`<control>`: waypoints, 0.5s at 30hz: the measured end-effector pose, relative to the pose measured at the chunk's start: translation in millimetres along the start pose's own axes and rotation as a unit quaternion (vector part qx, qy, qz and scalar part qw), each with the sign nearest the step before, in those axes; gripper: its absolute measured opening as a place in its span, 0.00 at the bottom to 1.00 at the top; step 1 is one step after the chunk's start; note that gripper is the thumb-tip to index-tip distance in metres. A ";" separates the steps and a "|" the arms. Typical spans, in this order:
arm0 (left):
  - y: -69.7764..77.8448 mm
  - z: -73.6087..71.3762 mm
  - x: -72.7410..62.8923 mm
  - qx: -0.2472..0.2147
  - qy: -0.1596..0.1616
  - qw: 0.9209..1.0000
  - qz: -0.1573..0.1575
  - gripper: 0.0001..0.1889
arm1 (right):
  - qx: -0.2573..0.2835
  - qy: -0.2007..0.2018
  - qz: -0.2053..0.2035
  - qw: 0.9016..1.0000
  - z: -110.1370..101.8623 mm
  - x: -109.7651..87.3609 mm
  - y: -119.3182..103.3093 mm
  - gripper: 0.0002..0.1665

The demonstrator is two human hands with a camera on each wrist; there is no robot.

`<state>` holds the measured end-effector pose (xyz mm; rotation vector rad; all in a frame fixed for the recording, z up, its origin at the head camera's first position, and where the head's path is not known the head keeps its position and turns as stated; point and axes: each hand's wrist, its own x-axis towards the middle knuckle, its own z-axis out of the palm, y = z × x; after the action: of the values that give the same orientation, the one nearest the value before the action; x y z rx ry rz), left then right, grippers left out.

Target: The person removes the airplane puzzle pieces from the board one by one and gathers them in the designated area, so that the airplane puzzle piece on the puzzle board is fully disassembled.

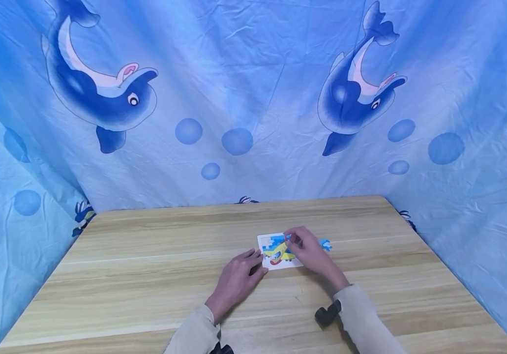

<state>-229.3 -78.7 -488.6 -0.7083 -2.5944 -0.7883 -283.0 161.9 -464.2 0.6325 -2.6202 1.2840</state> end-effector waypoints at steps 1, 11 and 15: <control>0.1 0.0 0.1 0.000 -0.001 1.000 -0.001 0.21 | 0.000 -0.002 0.003 1.000 1.9 1.1 -0.7 0.15; 0.9 -0.8 -0.2 0.006 -0.004 1.000 -0.004 0.21 | -0.044 -0.006 0.010 0.999 17.5 12.1 2.1 0.17; 0.9 -0.4 0.0 0.006 -0.005 1.000 -0.003 0.21 | -0.048 -0.010 0.031 0.998 18.7 15.5 2.1 0.14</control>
<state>-228.7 -78.3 -487.9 -0.7037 -2.6098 -0.7714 -297.1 143.8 -472.4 0.5565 -2.7192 1.1658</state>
